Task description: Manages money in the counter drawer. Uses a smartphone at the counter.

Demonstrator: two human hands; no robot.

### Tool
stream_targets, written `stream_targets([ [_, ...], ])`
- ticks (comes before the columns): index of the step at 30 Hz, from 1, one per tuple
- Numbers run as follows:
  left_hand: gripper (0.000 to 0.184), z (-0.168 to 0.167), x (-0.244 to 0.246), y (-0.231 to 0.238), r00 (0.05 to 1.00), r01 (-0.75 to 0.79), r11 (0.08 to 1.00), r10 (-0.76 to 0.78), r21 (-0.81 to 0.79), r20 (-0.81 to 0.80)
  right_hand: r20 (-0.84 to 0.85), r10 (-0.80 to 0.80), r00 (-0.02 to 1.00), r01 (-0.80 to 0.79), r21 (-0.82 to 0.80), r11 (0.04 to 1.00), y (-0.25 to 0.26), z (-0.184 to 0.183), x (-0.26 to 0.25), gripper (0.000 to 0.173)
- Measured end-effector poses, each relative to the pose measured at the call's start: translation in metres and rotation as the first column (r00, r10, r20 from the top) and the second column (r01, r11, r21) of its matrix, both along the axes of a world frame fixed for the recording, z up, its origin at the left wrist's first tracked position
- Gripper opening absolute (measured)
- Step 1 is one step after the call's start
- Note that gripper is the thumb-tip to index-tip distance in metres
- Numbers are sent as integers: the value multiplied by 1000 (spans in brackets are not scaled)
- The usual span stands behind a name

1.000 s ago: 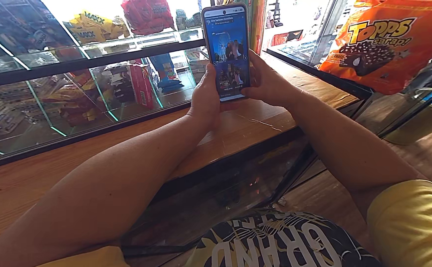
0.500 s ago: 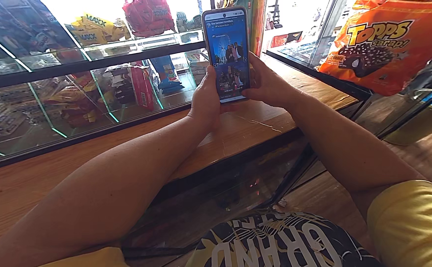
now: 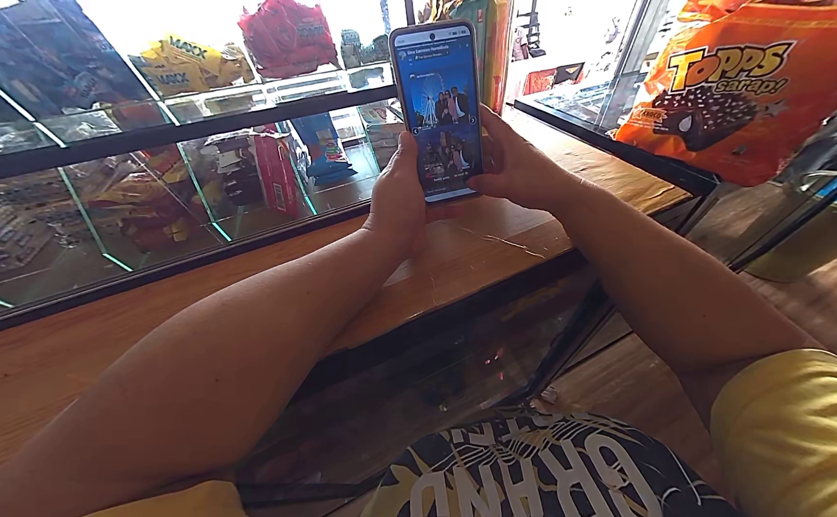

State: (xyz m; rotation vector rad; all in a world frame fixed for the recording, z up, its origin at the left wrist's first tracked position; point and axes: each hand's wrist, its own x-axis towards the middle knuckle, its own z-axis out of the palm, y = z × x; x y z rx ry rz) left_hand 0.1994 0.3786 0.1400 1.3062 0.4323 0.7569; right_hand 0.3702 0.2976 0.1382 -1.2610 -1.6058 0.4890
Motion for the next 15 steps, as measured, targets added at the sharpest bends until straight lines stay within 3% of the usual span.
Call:
stream_targets([
  [15, 60, -1, 1, 2, 1000, -3, 1000, 3, 5, 1, 13, 1, 1000, -1, -9, 1000, -1, 1, 0, 98],
])
